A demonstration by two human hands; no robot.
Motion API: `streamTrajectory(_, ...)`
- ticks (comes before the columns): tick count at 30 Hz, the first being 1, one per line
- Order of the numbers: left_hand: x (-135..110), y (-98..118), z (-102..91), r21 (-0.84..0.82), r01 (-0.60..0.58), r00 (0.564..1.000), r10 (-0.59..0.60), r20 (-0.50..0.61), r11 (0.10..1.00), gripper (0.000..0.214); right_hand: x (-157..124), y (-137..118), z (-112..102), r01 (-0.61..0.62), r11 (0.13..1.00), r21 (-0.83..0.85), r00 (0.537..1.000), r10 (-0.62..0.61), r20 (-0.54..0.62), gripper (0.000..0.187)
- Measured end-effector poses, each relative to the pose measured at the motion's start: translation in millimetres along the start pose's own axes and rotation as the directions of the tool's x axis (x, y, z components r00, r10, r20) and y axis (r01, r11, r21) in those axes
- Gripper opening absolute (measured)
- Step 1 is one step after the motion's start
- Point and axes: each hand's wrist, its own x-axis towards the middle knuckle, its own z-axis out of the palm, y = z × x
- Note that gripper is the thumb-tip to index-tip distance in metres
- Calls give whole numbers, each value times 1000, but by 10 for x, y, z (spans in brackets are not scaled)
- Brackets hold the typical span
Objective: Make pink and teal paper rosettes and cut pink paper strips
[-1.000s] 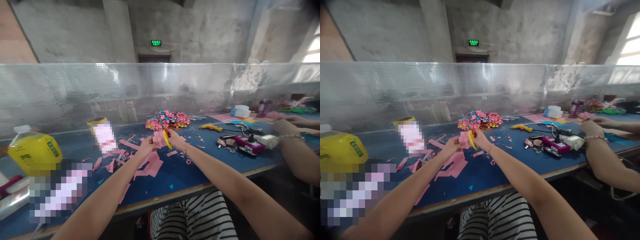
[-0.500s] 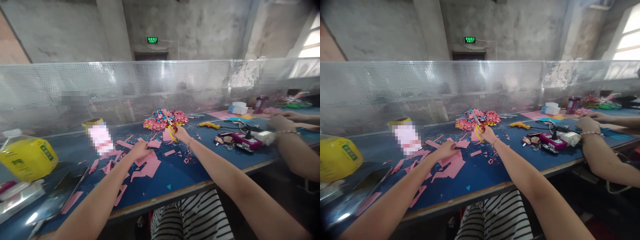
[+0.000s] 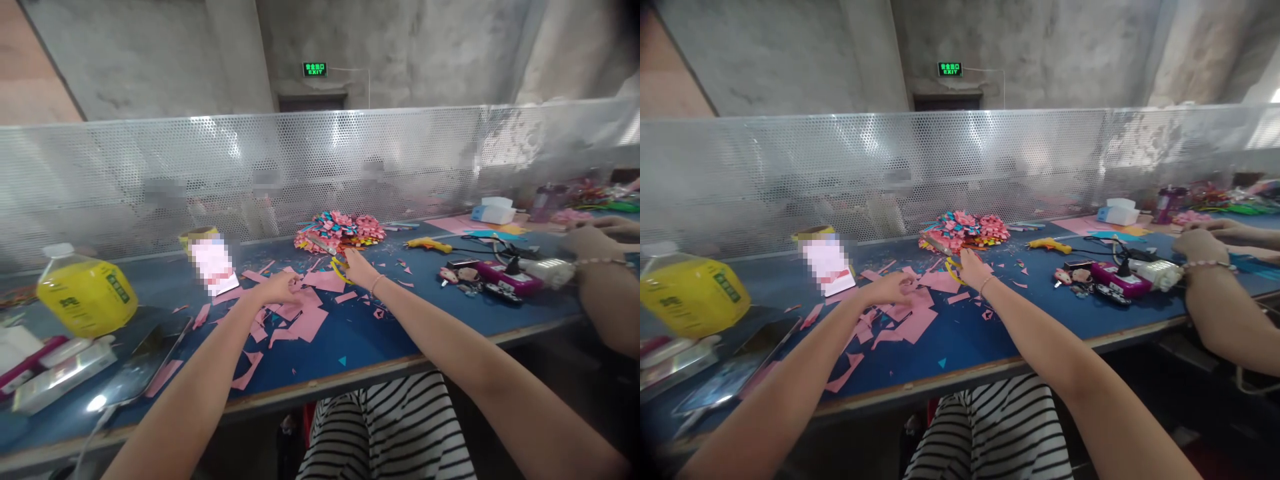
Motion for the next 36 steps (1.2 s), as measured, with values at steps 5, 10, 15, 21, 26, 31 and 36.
streamTrajectory(5,-13,6,12,-102,46,997,-39,68,994,42,-5,-1,26,97,980,-173,995,-95,15,17)
streamTrajectory(10,31,49,-14,-128,18,999,-14,34,992,31,-5,-17,-16,176,976,-128,978,-188,-90,24)
streamTrajectory(15,71,45,-48,-181,-6,1000,0,-31,983,11,1,-22,-95,136,987,-87,979,-148,-139,14)
streamTrajectory(21,56,57,8,-187,23,999,-31,-38,982,9,2,-3,-143,11,999,51,993,-5,-117,15)
streamTrajectory(26,-1,92,76,-263,5,997,-27,-77,965,18,-44,-114,-73,-100,946,308,994,83,70,20)
streamTrajectory(31,29,149,146,-475,13,985,-94,-147,880,27,-150,-353,-9,-185,787,589,969,47,241,39)
streamTrajectory(36,24,254,252,-668,3,970,-165,-180,744,35,-195,-440,67,-140,840,524,973,19,229,49)
